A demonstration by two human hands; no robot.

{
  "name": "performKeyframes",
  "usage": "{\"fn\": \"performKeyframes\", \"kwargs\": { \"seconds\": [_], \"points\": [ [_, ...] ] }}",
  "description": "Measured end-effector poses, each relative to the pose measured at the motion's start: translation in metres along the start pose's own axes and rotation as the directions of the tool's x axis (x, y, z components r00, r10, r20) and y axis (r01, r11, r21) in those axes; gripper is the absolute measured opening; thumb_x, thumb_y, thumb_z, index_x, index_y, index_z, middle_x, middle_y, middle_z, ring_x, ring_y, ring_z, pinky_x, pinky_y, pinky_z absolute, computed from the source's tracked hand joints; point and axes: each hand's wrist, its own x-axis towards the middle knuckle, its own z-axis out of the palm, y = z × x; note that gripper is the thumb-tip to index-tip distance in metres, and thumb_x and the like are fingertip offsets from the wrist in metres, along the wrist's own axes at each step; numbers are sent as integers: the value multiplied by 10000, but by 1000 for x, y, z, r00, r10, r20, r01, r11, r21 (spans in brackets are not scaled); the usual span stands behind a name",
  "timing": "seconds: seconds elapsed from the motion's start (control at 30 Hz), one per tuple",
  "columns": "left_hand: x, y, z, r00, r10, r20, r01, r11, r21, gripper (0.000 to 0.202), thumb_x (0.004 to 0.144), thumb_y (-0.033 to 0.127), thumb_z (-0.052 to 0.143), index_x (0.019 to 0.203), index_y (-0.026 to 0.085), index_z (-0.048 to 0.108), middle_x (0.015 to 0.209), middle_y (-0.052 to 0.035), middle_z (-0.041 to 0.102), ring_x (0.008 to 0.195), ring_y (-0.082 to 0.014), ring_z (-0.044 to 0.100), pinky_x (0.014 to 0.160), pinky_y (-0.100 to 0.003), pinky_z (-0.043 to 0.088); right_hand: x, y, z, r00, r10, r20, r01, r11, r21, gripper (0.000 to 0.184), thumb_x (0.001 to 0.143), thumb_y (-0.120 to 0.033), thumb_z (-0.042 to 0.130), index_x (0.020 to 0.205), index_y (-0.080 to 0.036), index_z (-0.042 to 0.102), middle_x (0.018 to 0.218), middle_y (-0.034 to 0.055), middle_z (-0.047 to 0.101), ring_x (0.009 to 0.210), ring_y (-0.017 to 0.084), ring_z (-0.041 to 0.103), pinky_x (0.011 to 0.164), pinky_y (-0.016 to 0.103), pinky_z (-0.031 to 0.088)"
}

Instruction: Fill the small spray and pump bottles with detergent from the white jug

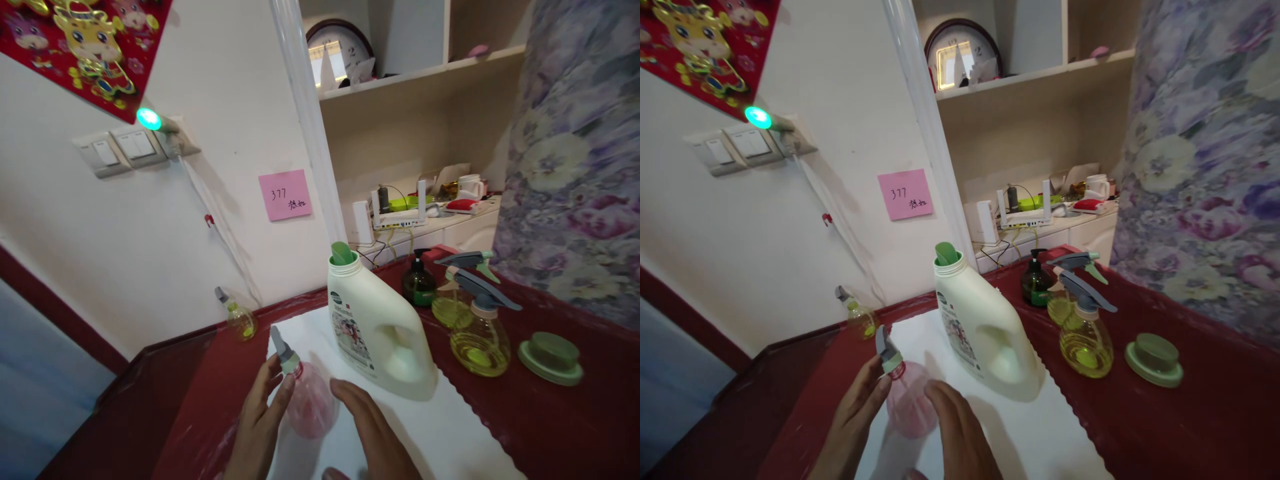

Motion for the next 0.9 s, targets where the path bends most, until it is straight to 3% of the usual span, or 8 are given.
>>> {"fn": "performKeyframes", "kwargs": {
  "seconds": [0.1, 0.2, 0.3, 0.43, 0.57, 0.73, 0.9],
  "points": [
    [3, 6, 5, 1000, 4, -29, -4, 1000, -13, 694, 760, 662, 739, 1274, 214, 609, 1435, -119, 614, 1419, -361, 469, 1053, -404, 512, 31, -10, 1, 987, 19, 160, -23, 999, 23, 897, 761, -181, 651, 1582, -189, 288, 1622, 145, 373, 1478, 331, 380, 1167, 527, 407],
    [6, 9, 10, 998, 3, -55, -6, 999, -52, 681, 736, 645, 768, 1230, 197, 636, 1374, -124, 653, 1388, -369, 501, 1034, -397, 520, 59, -21, 4, 955, 143, 259, -149, 989, 2, 892, 752, -173, 627, 1572, -75, 292, 1633, 199, 323, 1509, 334, 313, 1215, 545, 315],
    [9, 11, 13, 998, 26, -56, -30, 997, -73, 621, 741, 626, 775, 1161, 184, 660, 1278, -122, 693, 1276, -347, 586, 983, -378, 535, 73, -28, 10, 935, 216, 280, -224, 975, -3, 819, 789, -199, 628, 1548, -69, 347, 1604, 196, 387, 1484, 321, 369, 1216, 510, 325],
    [11, 11, 12, 993, 80, -92, -88, 992, -90, 541, 750, 586, 796, 1098, 188, 680, 1130, -82, 720, 1128, -280, 641, 932, -333, 532, 73, -28, 16, 947, 188, 261, -200, 980, 19, 697, 792, -190, 638, 1462, -107, 464, 1512, 167, 518, 1405, 308, 474, 1181, 489, 373],
    [13, 16, 8, 988, 96, -125, -120, 971, -205, 485, 786, 543, 794, 1123, 222, 657, 1104, -43, 718, 1085, -235, 651, 924, -310, 524, 70, -26, 17, 961, 167, 221, -178, 984, 31, 676, 770, -177, 627, 1430, -155, 483, 1467, 137, 558, 1344, 306, 522, 1141, 481, 410],
    [8, 48, -1, 952, 119, -284, -201, 938, -282, 464, 782, 521, 810, 1141, 263, 667, 1128, -3, 734, 1178, -215, 634, 1051, -301, 466, 69, -27, 17, 966, 152, 208, -164, 986, 41, 625, 765, -188, 624, 1379, -194, 507, 1433, 122, 586, 1283, 319, 567, 1089, 516, 459],
    [-5, 89, -14, 858, 196, -475, -362, 886, -289, 476, 730, 528, 843, 1120, 299, 694, 1137, 19, 749, 1237, -231, 625, 1204, -363, 358, 67, -25, 18, 971, 130, 199, -138, 990, 27, 630, 769, -171, 607, 1391, -185, 505, 1436, 131, 590, 1289, 318, 575, 1088, 513, 469]
  ]
}}
